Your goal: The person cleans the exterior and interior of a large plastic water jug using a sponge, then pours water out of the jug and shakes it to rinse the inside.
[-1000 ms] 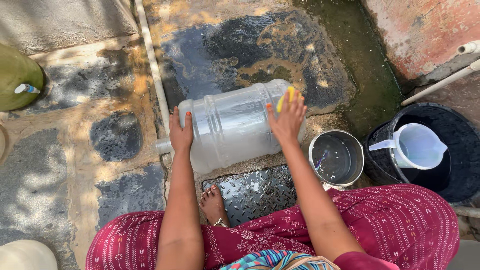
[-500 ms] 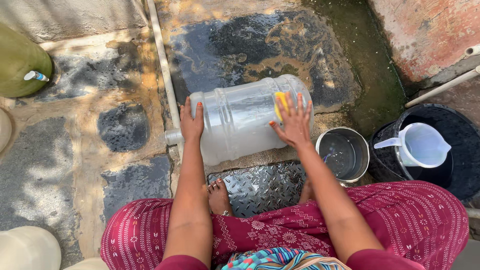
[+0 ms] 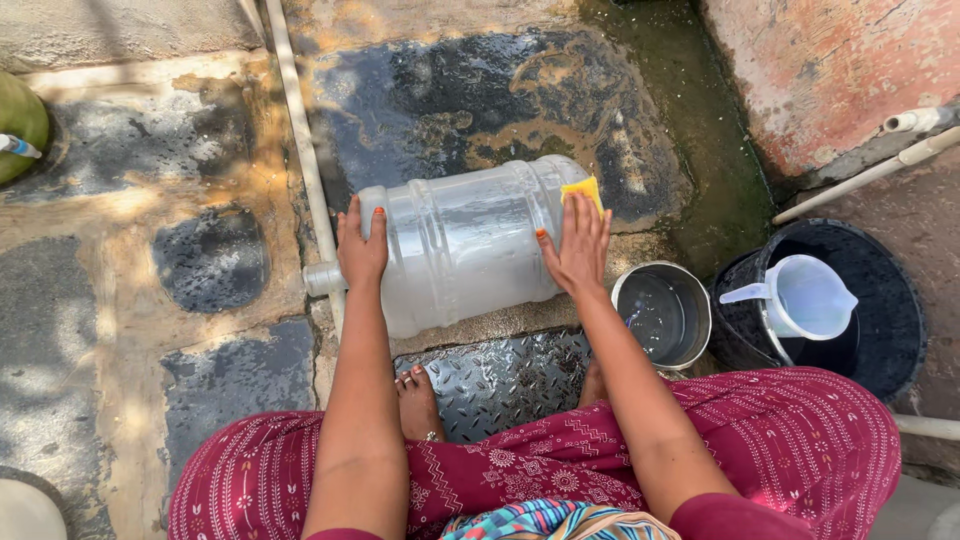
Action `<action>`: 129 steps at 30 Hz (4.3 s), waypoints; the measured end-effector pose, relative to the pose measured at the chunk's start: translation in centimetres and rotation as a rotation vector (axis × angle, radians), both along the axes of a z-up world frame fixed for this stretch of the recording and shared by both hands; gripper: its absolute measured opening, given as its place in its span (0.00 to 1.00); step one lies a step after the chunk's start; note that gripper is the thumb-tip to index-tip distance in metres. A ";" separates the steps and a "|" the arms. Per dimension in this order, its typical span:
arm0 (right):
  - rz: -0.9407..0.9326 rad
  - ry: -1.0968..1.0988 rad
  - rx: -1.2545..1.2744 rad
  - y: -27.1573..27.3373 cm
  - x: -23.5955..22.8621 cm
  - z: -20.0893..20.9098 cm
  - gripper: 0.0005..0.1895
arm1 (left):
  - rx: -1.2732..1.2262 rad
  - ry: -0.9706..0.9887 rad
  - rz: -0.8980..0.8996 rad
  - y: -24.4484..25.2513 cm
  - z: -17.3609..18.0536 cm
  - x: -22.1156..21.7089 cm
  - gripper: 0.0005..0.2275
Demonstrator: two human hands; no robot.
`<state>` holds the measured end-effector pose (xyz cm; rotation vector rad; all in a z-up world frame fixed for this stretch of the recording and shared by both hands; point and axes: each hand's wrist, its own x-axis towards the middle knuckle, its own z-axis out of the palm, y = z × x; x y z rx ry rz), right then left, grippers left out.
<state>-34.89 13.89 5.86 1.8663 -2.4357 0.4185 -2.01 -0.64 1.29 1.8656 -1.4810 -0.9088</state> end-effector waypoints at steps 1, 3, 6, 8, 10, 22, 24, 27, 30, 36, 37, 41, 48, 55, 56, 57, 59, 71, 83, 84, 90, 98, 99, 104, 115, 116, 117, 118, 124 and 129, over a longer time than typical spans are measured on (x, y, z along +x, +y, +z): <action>-0.041 -0.063 -0.001 -0.6 -1.1 -0.1 0.50 | -0.006 -0.004 -0.006 -0.1 0.3 -0.1 0.29; -0.119 -0.196 0.005 -1.8 -2.6 -0.4 0.52 | 0.040 0.002 0.004 0.2 0.6 -0.2 0.29; -0.405 -0.269 0.022 -3.5 -0.6 -1.1 0.51 | 0.131 0.015 0.035 0.5 1.2 0.0 0.29; -0.356 -0.221 0.053 -3.7 3.1 -1.2 0.47 | 0.128 -0.004 0.045 0.3 1.3 -0.1 0.28; -0.199 -0.085 -0.009 -2.9 9.0 -1.5 0.44 | 0.123 0.017 0.055 -0.2 1.3 -0.4 0.28; 0.112 -0.011 -0.183 -1.6 7.3 -1.5 0.31 | 0.096 0.071 0.042 -0.1 0.9 -0.3 0.27; -0.060 0.186 0.004 -2.0 3.9 -0.5 0.25 | 0.082 0.058 0.044 -0.1 0.8 -0.3 0.27; 0.034 -0.077 -0.004 -2.7 6.0 -0.1 0.35 | 0.034 0.025 0.038 -0.2 0.4 -0.5 0.27; 0.245 -0.153 -0.036 -2.5 14.6 -0.7 0.40 | 0.000 0.026 0.028 -0.1 -0.1 -0.4 0.27; 0.580 -0.239 -0.032 -5.6 19.4 1.0 0.34 | 0.050 0.108 0.032 0.4 1.1 0.0 0.25; 0.547 -0.243 -0.005 -8.0 18.5 1.3 0.33 | 0.049 0.100 0.033 0.6 1.4 0.0 0.25; 0.370 -0.328 0.285 -15.3 15.8 1.8 0.28 | 0.047 0.073 0.032 1.5 2.3 -0.4 0.24; 0.575 -0.219 -0.097 -3.6 17.5 1.9 0.29 | 0.060 0.070 0.065 0.4 2.7 -0.8 0.24; 0.478 -0.416 -0.041 -2.7 13.6 3.1 0.36 | 0.001 0.039 0.058 0.3 1.2 -0.8 0.24; 0.421 -0.423 -0.040 -3.2 13.3 3.2 0.40 | -0.008 0.037 0.059 0.5 1.0 -0.8 0.24; 0.430 -0.377 -0.045 -3.6 13.0 3.3 0.33 | -0.019 0.040 0.062 0.5 0.8 -0.9 0.24; 0.449 -0.289 -0.056 -3.6 12.7 3.5 0.19 | -0.041 0.044 0.069 0.8 0.5 -0.9 0.24; 0.274 -0.780 0.055 -3.4 8.1 11.2 0.10 | 0.160 0.045 0.070 0.9 2.0 -1.0 0.24; 0.300 -1.087 -0.318 -3.7 7.2 4.8 0.10 | 0.030 0.022 0.098 2.1 1.4 -1.3 0.24; 0.318 -1.277 -0.303 -3.9 6.9 3.9 0.11 | 0.040 0.025 0.098 2.1 1.5 -1.3 0.24; 0.230 -1.927 -0.107 -3.2 5.8 0.4 0.15 | 0.063 0.032 0.098 2.3 1.6 -1.3 0.24; -0.043 -2.207 -0.038 -2.9 5.8 -0.2 0.21 | 0.080 0.041 0.086 2.0 1.7 -1.3 0.24; -0.066 -2.249 -0.081 -2.9 5.5 0.0 0.23 | 0.092 0.040 0.087 2.1 1.7 -1.3 0.24; -0.149 -2.250 -0.396 -3.3 0.5 2.6 0.31 | 0.050 0.040 0.096 2.0 2.0 -1.3 0.24; -0.072 0.024 -0.084 -0.7 1.6 -0.3 0.30 | 0.083 0.033 0.087 0.9 1.7 -1.2 0.24; 0.038 0.086 -0.153 -0.2 6.0 -1.1 0.30 | 0.082 0.029 0.082 0.7 1.6 -1.1 0.24; 0.106 -0.014 -0.105 0.8 10.3 -1.6 0.31 | 0.071 0.037 0.076 0.4 1.6 -1.0 0.24; 0.174 -0.117 -0.055 1.7 14.5 -2.2 0.33 | 0.062 0.043 0.071 0.3 1.5 -0.8 0.24; 0.622 -0.103 0.106 1.4 20.1 -3.8 0.40 | 0.066 0.074 0.056 0.2 1.1 -0.2 0.24; 0.081 0.161 0.061 1.8 5.6 -4.6 0.44 | 0.001 0.165 0.008 -0.9 1.3 -0.1 0.22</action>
